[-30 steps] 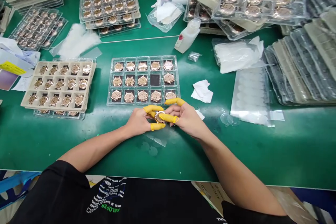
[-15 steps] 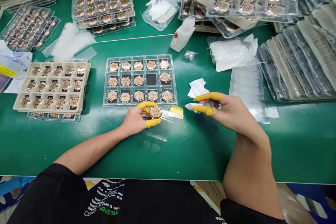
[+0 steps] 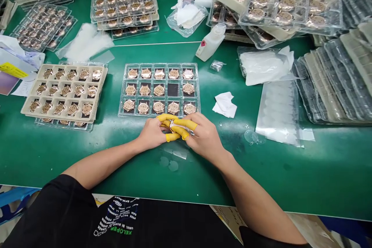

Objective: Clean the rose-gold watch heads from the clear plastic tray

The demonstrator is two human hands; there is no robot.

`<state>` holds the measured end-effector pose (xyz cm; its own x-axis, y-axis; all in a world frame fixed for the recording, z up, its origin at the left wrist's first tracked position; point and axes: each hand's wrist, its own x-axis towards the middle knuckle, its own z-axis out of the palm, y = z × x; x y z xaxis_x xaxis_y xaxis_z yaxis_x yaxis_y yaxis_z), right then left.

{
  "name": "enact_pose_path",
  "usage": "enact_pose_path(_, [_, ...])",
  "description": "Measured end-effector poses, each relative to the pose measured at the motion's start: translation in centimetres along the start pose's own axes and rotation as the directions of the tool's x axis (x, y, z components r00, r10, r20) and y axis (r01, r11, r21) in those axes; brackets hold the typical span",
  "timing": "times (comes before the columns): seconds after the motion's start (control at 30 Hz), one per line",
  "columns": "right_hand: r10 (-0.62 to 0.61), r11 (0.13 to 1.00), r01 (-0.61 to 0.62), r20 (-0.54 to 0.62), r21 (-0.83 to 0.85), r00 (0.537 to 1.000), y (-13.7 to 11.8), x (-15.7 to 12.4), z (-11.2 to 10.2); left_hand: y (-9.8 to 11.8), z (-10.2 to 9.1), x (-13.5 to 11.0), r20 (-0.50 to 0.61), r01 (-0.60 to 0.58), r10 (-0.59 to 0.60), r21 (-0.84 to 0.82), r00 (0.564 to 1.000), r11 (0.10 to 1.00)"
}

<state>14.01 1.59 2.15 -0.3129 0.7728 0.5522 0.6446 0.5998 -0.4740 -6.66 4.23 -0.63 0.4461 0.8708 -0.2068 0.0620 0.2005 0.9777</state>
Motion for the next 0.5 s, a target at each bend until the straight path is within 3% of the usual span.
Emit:
enact_pose_path(0.1, [-0.001, 0.998, 0.001, 0.002, -0.060, 1.000, 0.1, -0.2, 0.1, 0.0, 0.0, 0.0, -0.024, 0.015, -0.015, -0.013, 1.000, 1.000])
enact_pose_path(0.2, [-0.069, 0.998, 0.069, 0.033, 0.002, 0.997, 0.0, -0.4, 0.5, 0.0, 0.0, 0.0, -0.019, 0.000, 0.000, -0.005, 1.000, 1.000])
enact_pose_path(0.37, [-0.008, 0.998, 0.006, -0.021, -0.070, 1.000, 0.0, -0.5, 1.1, 0.0, 0.0, -0.1, 0.011, -0.005, 0.004, 0.014, 1.000, 1.000])
enact_pose_path(0.5, [-0.038, 0.999, 0.037, -0.019, -0.037, 0.999, -0.2, -0.7, 1.2, -0.1, 0.1, -0.1, -0.005, -0.004, 0.004, 0.004, 1.000, 1.000])
